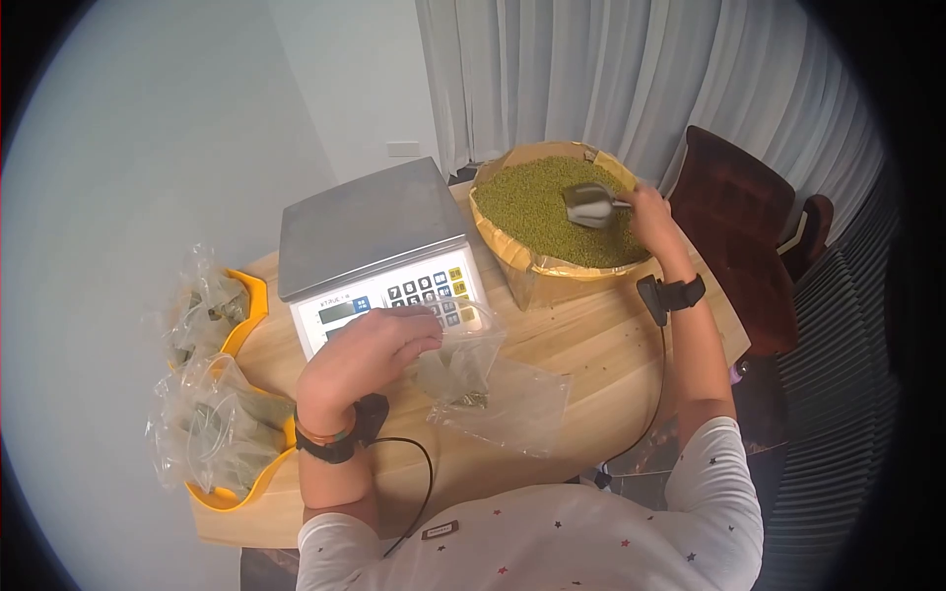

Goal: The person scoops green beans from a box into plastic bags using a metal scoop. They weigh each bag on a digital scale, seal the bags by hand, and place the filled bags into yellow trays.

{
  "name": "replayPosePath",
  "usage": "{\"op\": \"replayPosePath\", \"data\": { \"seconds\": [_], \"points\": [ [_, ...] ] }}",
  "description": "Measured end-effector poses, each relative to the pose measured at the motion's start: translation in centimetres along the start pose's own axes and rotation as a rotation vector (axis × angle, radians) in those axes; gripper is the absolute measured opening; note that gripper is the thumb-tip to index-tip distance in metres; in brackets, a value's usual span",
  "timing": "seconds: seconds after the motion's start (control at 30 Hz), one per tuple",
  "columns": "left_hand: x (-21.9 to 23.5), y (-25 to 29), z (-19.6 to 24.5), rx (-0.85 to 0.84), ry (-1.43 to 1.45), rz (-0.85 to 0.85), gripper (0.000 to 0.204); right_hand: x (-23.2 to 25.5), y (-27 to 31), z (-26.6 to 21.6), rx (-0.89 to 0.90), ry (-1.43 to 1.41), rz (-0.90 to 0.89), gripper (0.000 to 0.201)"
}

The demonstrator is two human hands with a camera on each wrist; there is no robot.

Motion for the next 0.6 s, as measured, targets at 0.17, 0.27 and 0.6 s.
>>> {"op": "replayPosePath", "data": {
  "seconds": [0.17,0.27,0.6],
  "points": [
    [0.0,-0.1,-0.1,-0.012,0.000,0.002,0.014,-1.9,0.3,0.5,0.047,-0.298,-0.219,0.044],
    [-0.1,-0.2,-0.1,-0.014,0.002,-0.002,0.015,-3.3,0.5,-0.1,0.106,-0.513,-0.356,0.039],
    [-0.1,-0.1,-0.4,0.114,0.006,-0.083,0.017,-6.2,-0.2,-0.8,0.016,-0.765,-0.610,0.034]
  ]
}}
Point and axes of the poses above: each hand's wrist, its own y-axis away from the middle knuckle, its own x-axis out of the back of the hand, z = x × y, the point moved 6 cm from there along -y, towards the middle knuckle, and after that the axes turned 11 degrees about -z, right-handed, at the moved point
